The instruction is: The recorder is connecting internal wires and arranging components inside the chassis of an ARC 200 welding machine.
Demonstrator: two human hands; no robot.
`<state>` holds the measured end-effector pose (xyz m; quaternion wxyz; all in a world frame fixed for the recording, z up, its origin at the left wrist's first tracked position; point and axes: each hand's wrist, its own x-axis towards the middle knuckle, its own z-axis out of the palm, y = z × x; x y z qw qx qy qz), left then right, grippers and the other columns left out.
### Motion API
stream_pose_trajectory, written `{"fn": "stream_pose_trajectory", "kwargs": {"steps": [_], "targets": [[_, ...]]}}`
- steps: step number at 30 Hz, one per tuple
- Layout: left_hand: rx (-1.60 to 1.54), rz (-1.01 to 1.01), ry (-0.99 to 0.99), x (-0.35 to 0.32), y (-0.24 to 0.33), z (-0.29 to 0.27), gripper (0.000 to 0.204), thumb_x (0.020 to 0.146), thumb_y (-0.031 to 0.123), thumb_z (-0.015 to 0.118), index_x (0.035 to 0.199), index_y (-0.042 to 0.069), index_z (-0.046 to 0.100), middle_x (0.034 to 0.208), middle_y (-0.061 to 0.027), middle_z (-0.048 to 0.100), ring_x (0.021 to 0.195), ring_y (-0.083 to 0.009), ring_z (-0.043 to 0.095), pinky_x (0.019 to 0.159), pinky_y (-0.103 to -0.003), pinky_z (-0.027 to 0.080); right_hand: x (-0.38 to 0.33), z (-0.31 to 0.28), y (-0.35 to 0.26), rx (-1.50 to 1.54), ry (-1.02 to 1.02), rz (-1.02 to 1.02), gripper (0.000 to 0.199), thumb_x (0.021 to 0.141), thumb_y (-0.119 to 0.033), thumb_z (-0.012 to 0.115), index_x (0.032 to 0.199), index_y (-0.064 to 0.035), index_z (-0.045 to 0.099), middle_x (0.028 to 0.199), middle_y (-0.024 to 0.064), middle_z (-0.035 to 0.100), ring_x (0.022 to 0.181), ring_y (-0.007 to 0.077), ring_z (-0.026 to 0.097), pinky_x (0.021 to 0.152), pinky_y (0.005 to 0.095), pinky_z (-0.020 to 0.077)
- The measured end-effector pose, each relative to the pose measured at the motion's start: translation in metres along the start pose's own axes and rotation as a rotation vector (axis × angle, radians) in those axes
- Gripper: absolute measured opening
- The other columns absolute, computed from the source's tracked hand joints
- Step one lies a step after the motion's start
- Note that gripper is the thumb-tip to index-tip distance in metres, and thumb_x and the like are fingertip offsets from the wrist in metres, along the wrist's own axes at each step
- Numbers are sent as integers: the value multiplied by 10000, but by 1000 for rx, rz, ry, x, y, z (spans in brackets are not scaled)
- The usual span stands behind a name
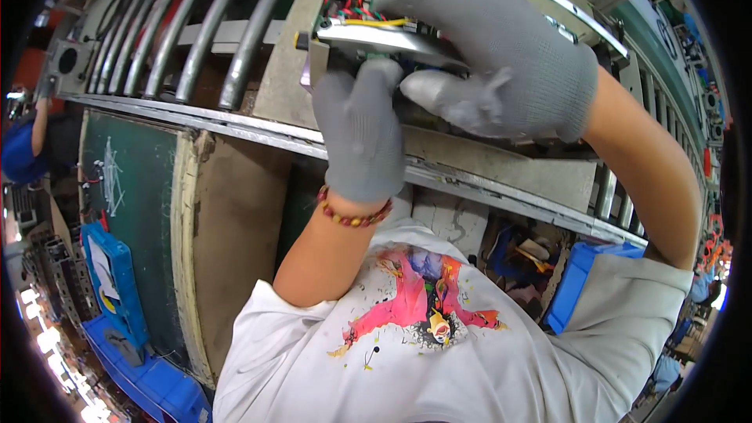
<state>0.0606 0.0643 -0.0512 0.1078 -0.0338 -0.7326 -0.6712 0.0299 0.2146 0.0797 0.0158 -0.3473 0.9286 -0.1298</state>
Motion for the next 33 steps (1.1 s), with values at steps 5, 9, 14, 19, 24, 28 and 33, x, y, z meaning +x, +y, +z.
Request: {"fn": "stream_pose_trajectory", "kwargs": {"steps": [5, 9, 14, 19, 24, 28, 33], "targets": [[-403, -345, -299, -18, 28, -73, 330, 853, 75, 652, 1149, -59, 591, 932, -125, 685, 832, -159, 646, 741, -286, 504, -7, -2, 18, 96, 119, 19, 352, 797, -205, 622, 1099, -23, 637, 1092, 203, 609, 1051, 374, 580, 910, 441, 474], [61, 255, 13, 37, 44, -76, 419, 828, 105, 701, 1202, -51, 593, 989, -117, 651, 821, -154, 595, 797, -290, 482, 20, 11, 5, 79, 152, -12, 166, 766, -117, 647, 902, -25, 667, 857, 156, 631, 842, 346, 608, 744, 433, 494], [-90, 95, -330, 94, 39, -63, 234, 894, 77, 644, 1093, -44, 632, 859, -41, 642, 782, -76, 577, 718, -229, 474, 19, 6, 14, 271, 9, 24, 126, 796, -141, 660, 856, -32, 642, 834, 154, 623, 788, 351, 613, 678, 435, 487], [-131, 88, -446, 112, 37, -52, 179, 883, 70, 650, 1026, -35, 631, 865, -40, 640, 797, -85, 590, 733, -236, 481, 35, 3, 15, 315, -52, 160, 169, 802, -171, 683, 782, -13, 624, 696, 178, 590, 676, 365, 600, 642, 446, 472], [-221, -37, -445, 107, 35, -49, 249, 839, 86, 700, 1047, -30, 628, 867, -41, 626, 790, -104, 579, 736, -256, 480, 30, 10, 31, -143, 260, 258, 113, 799, -113, 667, 836, -14, 626, 779, 145, 621, 664, 335, 588, 630, 410, 476], [-100, 132, -539, 112, 29, -51, 365, 770, 88, 716, 1105, -9, 609, 950, -65, 608, 834, -114, 555, 746, -283, 480, 25, 3, 40, 130, 502, 2, 145, 780, -74, 653, 920, -41, 664, 843, 97, 608, 689, 269, 578, 653, 369, 489], [46, 388, -551, 117, 31, -46, 348, 745, 35, 667, 1081, -4, 581, 867, -67, 557, 788, -114, 546, 711, -285, 479, 40, 8, 37, -193, 449, -418, 255, 747, -185, 698, 996, -131, 713, 1005, 116, 636, 751, 247, 601, 662, 364, 477]]}}
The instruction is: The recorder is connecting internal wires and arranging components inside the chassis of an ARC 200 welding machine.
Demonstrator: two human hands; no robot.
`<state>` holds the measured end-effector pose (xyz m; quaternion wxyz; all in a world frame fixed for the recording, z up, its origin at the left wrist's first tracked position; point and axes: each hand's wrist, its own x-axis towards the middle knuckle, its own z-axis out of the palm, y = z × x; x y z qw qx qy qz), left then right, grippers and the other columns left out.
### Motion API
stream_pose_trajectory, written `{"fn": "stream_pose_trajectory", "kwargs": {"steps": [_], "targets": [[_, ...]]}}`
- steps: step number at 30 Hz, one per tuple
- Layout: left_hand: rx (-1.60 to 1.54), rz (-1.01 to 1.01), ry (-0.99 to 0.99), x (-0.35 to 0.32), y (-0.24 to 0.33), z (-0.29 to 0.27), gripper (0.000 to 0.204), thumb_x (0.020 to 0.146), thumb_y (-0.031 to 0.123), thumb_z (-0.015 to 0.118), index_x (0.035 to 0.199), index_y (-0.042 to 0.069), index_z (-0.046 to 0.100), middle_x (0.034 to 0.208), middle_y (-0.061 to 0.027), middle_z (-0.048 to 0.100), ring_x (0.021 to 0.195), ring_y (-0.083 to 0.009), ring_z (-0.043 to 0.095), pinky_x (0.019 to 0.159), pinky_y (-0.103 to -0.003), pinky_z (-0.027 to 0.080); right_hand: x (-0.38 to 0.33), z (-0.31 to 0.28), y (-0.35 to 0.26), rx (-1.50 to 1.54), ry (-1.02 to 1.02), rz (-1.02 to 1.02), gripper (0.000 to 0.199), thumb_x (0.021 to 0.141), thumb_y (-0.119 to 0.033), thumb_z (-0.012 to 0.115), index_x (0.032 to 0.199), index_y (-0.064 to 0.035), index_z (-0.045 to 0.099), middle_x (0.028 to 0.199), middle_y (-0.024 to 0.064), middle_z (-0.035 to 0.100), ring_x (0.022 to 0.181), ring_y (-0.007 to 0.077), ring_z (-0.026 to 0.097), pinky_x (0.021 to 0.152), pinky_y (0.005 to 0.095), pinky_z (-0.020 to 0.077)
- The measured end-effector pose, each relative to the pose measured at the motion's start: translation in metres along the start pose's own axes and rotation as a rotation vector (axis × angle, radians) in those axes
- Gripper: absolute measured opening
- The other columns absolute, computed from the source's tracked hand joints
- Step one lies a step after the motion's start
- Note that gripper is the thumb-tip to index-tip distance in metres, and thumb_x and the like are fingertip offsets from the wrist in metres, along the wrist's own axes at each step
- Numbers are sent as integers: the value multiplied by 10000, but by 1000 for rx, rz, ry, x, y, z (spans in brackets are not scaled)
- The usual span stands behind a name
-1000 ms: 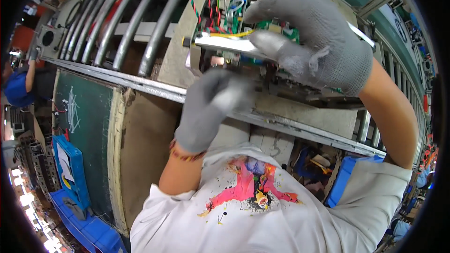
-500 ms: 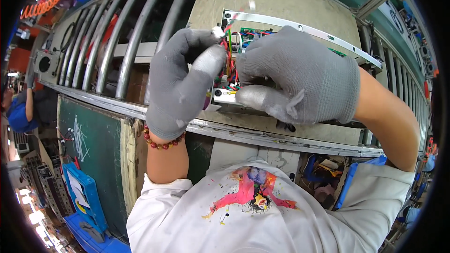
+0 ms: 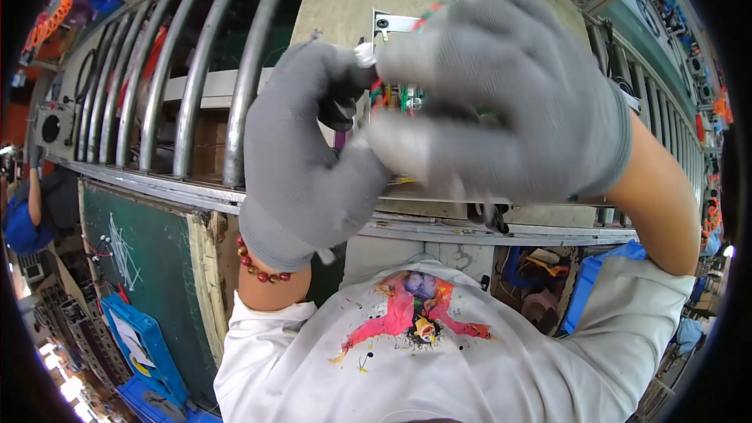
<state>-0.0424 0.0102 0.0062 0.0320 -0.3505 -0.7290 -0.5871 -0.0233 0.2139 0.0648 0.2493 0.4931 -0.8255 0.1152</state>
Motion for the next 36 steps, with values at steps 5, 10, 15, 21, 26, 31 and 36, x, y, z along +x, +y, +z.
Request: {"fn": "stream_pose_trajectory", "kwargs": {"steps": [5, 10, 15, 21, 26, 31, 36], "targets": [[-685, -343, 422, -4, 5, 15, 160, 790, -39, 563, 913, 45, 504, 838, -42, 529, 768, -118, 507, 758, -259, 437, -1, 4, 13, -70, 89, 4, 255, 747, -146, 707, 1001, -123, 710, 994, 105, 647, 753, 253, 617, 668, 362, 486], [-687, -46, 522, -23, 3, 6, 147, 871, -9, 497, 1011, 6, 455, 819, -127, 594, 694, -187, 566, 685, -309, 474, 1, 4, 24, 246, 296, 115, 300, 707, -3, 691, 997, -78, 688, 962, 92, 662, 761, 267, 637, 663, 361, 507], [-659, 224, 406, -35, 4, -1, 281, 937, 35, 500, 1215, 74, 520, 736, -75, 580, 578, -172, 466, 561, -324, 391, 19, 5, -4, 239, -261, 283, 262, 698, -16, 669, 955, -64, 688, 972, 125, 643, 822, 301, 637, 711, 372, 524], [-675, 219, 371, -45, 2, -2, 289, 955, 73, 510, 1244, 91, 505, 756, -73, 618, 552, -162, 478, 518, -311, 409, 25, 1, -6, 295, -297, 389, 358, 694, 10, 653, 1048, -37, 661, 1005, 135, 648, 873, 313, 641, 735, 386, 519], [-688, 221, 338, -46, -2, -3, 296, 960, 96, 528, 1255, 106, 505, 777, -78, 646, 532, -155, 493, 500, -307, 410, 17, 2, -2, 149, -345, 176, 384, 670, -50, 674, 1054, -42, 666, 999, 124, 645, 861, 293, 639, 704, 378, 517], [-677, 205, 340, -49, -6, -3, 313, 964, 110, 539, 1275, 114, 505, 807, -77, 673, 512, -147, 509, 490, -299, 406, 28, -3, -10, -184, -328, 8, 331, 621, -99, 664, 939, -11, 682, 971, 135, 648, 802, 263, 638, 666, 373, 514], [-705, 235, 294, -49, -10, -1, 334, 967, 107, 533, 1300, 108, 507, 789, -69, 661, 505, -138, 503, 487, -296, 406, 28, -3, -14, -244, -287, -12, 285, 605, -104, 665, 872, -4, 688, 929, 133, 653, 748, 250, 634, 645, 370, 507]]}}
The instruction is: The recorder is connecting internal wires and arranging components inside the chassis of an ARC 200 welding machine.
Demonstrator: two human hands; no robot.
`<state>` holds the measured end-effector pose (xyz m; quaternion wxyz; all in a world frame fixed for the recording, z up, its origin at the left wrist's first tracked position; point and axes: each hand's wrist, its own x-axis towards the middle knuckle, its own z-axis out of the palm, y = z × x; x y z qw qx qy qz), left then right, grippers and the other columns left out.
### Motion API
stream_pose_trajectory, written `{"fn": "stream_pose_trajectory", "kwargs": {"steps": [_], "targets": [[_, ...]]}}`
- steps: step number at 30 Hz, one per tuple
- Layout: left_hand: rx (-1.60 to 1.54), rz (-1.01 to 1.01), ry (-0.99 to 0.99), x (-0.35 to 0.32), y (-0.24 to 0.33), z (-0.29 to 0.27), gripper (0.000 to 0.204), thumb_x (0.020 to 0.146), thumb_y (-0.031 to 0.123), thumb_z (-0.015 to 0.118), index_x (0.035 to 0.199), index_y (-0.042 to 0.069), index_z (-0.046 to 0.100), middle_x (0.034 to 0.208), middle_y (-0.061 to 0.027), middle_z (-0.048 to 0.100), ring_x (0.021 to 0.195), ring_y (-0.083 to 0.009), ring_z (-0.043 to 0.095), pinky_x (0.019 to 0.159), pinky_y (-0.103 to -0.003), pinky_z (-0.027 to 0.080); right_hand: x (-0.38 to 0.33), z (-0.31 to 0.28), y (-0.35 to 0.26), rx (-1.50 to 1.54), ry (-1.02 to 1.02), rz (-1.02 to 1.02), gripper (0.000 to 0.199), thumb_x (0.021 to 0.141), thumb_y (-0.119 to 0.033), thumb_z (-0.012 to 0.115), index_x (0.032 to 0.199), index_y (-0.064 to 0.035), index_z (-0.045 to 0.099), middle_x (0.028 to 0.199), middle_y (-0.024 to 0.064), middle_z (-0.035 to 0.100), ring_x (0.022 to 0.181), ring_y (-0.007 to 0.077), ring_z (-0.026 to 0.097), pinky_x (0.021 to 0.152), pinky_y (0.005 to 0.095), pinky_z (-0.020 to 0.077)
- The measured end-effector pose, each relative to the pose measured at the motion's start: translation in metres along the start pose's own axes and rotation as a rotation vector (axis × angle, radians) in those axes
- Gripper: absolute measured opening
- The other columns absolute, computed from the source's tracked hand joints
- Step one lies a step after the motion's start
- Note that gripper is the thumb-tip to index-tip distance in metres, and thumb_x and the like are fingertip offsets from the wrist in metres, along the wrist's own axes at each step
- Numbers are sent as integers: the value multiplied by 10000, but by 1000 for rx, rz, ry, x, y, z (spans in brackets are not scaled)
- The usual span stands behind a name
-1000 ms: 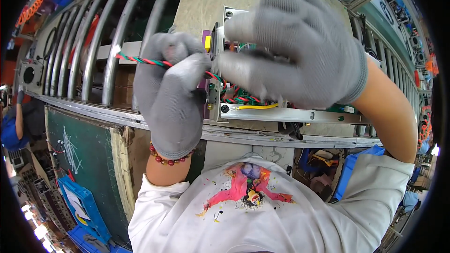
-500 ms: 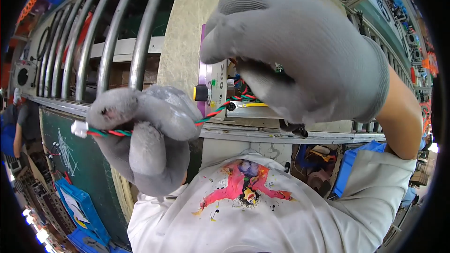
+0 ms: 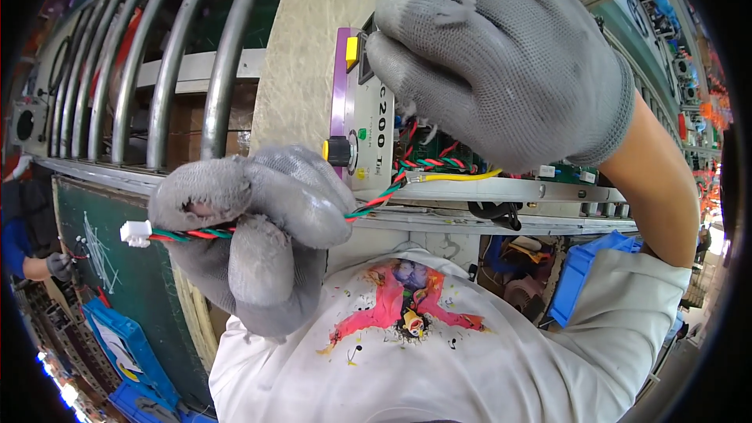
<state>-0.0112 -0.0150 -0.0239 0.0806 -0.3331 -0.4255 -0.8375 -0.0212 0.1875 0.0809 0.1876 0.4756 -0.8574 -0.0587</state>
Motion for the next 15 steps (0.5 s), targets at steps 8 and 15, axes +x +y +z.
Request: {"fn": "stream_pose_trajectory", "kwargs": {"steps": [8, 15], "targets": [[61, 39, 59, -4, -3, 3, 354, 956, 95, 524, 1308, 81, 496, 766, -67, 641, 474, -126, 473, 473, -276, 399, -3, 2, -4, 417, 22, 205, 224, 634, -74, 708, 854, -39, 690, 821, 95, 657, 684, 253, 614, 630, 366, 480], [30, 25, 71, -7, -7, 1, 411, 962, 112, 543, 1362, 48, 472, 768, -73, 619, 475, -124, 462, 477, -274, 408, -3, 1, -2, 725, 21, 392, 192, 655, -52, 741, 840, -65, 692, 740, 66, 660, 635, 255, 599, 619, 363, 460]]}}
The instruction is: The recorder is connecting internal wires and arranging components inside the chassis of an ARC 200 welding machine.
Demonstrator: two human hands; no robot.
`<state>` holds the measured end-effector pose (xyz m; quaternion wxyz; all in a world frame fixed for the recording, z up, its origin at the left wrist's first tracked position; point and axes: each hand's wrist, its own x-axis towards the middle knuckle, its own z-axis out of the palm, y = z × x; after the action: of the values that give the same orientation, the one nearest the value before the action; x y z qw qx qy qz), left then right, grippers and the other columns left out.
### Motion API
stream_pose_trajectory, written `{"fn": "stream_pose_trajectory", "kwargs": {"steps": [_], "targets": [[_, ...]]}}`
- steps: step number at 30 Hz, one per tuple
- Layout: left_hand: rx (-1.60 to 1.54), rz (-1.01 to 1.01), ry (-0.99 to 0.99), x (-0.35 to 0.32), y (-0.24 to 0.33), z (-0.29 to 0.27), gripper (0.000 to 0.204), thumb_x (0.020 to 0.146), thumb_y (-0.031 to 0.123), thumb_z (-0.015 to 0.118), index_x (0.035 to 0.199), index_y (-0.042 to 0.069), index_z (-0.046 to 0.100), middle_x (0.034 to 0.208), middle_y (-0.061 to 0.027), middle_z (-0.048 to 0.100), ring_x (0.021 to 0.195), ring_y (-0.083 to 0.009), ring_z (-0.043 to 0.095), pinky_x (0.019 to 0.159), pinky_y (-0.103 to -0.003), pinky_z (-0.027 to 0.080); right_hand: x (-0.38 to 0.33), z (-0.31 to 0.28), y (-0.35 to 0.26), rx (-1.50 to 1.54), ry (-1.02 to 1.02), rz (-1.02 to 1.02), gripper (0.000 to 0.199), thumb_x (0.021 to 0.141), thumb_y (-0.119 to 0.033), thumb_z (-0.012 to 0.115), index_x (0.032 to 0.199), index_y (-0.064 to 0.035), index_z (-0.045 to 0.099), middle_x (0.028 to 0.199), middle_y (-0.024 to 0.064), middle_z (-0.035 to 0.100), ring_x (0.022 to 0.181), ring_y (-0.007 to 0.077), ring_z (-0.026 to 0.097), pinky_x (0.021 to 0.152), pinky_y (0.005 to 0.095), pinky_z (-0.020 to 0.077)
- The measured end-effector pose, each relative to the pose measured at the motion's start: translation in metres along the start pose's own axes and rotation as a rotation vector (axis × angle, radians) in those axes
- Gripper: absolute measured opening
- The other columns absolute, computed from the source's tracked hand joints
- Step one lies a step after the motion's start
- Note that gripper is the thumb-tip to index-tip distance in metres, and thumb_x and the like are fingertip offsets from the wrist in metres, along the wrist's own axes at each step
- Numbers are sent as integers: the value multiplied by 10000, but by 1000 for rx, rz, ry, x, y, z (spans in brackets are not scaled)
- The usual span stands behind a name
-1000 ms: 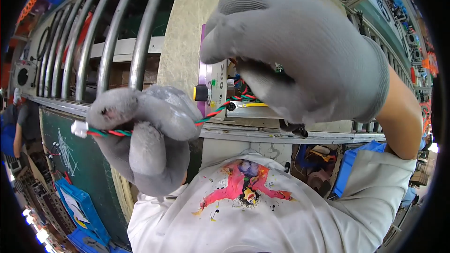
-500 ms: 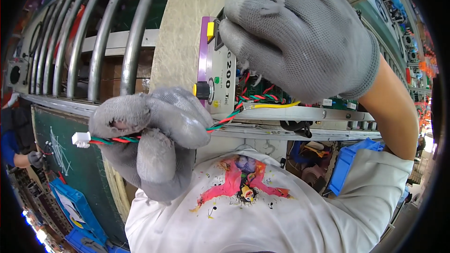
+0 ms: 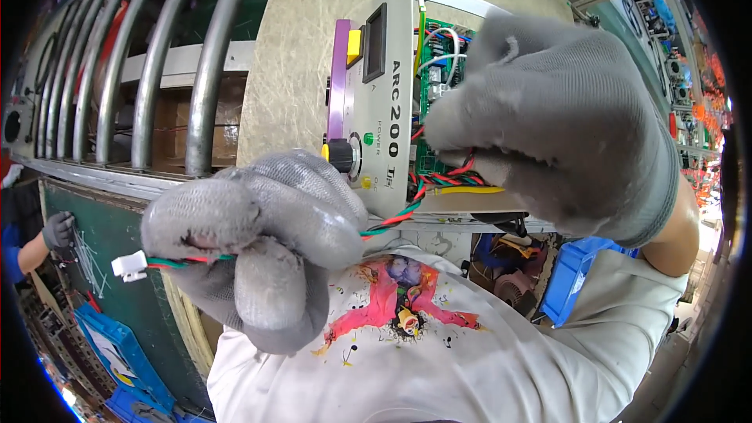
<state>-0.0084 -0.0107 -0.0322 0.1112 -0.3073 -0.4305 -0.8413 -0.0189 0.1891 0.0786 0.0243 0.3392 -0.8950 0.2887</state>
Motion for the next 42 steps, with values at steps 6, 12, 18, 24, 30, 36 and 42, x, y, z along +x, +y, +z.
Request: {"fn": "stream_pose_trajectory", "kwargs": {"steps": [6, 12, 18, 24, 30, 36, 42], "targets": [[-54, 11, -92, 5, -3, -4, 344, 977, 127, 536, 1312, 57, 498, 763, -68, 619, 481, -131, 479, 480, -284, 414, 6, -9, -1, -247, -86, -104, 247, 594, -141, 791, 810, -69, 697, 679, 60, 524, 628, 238, 477, 600, 345, 378], [-90, -28, -101, 2, -4, -10, 323, 978, 145, 558, 1293, 87, 522, 714, -65, 610, 495, -147, 508, 471, -294, 422, 0, -3, -13, -474, -93, 23, 275, 563, -139, 778, 813, -61, 692, 670, 66, 494, 638, 264, 490, 568, 381, 392], [-139, -34, -83, -1, -8, -12, 331, 975, 151, 571, 1298, 93, 529, 726, -65, 618, 500, -148, 514, 474, -290, 450, -2, -8, -27, -586, -336, 89, 321, 591, -99, 737, 907, -73, 688, 708, 79, 584, 667, 276, 554, 597, 386, 453], [-144, -42, -107, 1, -4, -14, 335, 972, 129, 564, 1303, 87, 534, 751, -71, 627, 492, -139, 509, 472, -280, 445, 0, 0, -47, -760, -219, 272, 243, 618, -65, 702, 856, -35, 661, 912, 128, 668, 790, 281, 601, 669, 362, 480], [-111, -40, -55, -1, -6, -9, 342, 965, 124, 564, 1303, 82, 542, 760, -58, 624, 501, -121, 502, 468, -287, 413, 10, 5, -22, -718, -184, 273, 240, 613, -47, 699, 851, -33, 665, 953, 141, 657, 826, 291, 602, 683, 366, 484], [-134, -23, -13, -2, -7, -4, 341, 962, 125, 564, 1299, 73, 548, 721, -38, 581, 508, -105, 478, 501, -275, 415, 10, 11, -12, -679, -110, 304, 239, 607, -25, 695, 844, -30, 669, 1003, 157, 644, 870, 303, 603, 700, 371, 489], [-162, -22, -69, -2, -9, -7, 350, 965, 117, 559, 1311, 64, 538, 717, -37, 572, 506, -106, 476, 482, -260, 406, 16, 17, -5, -629, -61, 254, 239, 601, -3, 691, 838, -27, 674, 1052, 172, 631, 913, 315, 603, 717, 376, 494]]}}
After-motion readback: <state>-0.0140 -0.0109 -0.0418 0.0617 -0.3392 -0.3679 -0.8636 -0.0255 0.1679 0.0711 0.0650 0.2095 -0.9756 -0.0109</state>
